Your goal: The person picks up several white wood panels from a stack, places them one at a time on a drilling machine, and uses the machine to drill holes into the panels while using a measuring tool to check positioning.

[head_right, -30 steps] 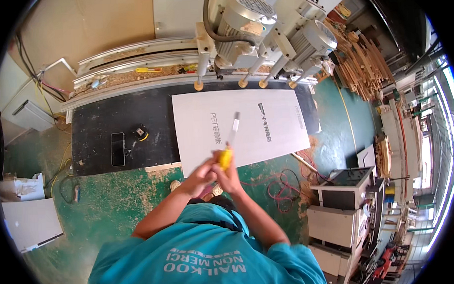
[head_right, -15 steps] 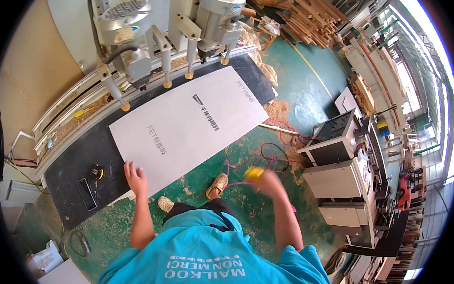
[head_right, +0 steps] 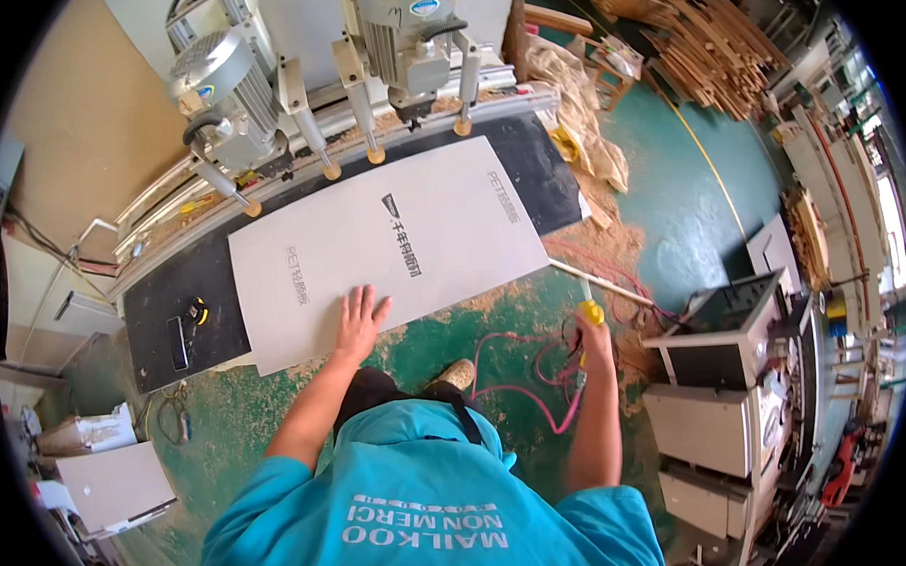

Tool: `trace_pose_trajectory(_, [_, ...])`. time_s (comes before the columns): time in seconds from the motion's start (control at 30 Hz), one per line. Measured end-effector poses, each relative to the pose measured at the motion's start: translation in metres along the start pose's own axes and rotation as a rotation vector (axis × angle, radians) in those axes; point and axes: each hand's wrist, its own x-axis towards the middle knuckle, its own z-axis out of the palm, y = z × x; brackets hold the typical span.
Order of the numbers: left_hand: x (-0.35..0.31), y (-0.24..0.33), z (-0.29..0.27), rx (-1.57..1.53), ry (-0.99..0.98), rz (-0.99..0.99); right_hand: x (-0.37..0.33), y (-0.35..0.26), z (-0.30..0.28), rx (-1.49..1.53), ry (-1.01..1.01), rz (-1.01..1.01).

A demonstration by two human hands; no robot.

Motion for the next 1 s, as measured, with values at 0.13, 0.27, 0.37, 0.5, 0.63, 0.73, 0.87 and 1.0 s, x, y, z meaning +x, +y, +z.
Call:
trace_pose_trajectory(0.13, [0.014, -0.012, -0.041, -0.124, -0.059, 0.052, -0.09, -0.065, 0.012, -0.587, -0.737, -0.008])
trace_pose_trajectory(0.27, [0.043, -0.068, -0.253, -0.325, -0.253, -0.024, -0.073, -0.146, -0.076, -0.042, -0.234, -0.214])
trace_pose_trajectory(0.37, [0.109, -0.078, -0.319, -0.099, 0.06, -0.28, -0.081, -0.174, -0.068, 0.286, -0.134, -0.327])
trace_pose_trajectory(0.5, [0.163, -0.09, -0.316, -0.137, 0.31, -0.115, -0.071, -0.189, -0.006, -0.289, -0.553, -0.388])
trace_pose_trajectory(0.63, [0.192, -0.094, -0.308, -0.128, 0.32, -0.112, 0.004, -0.176, -0.052, -0.083, -0.015, -0.302])
trace_pose_trajectory(0.73, [0.189, -0.101, -0.304, 0.009, 0.343, -0.205, -0.03, -0.138, 0.034, -0.261, -0.26, -0.143])
trace_pose_trajectory(0.87, [0.199, -0.097, -0.292, 0.055, 0.518, -0.169, -0.047, -0.03, 0.104, -0.501, -0.646, 0.018])
trace_pose_trajectory(1.0, [0.205, -0.099, -0.277, 0.155, 0.696, -0.141, 0.045, 0.061, 0.072, 0.24, 0.044, 0.034])
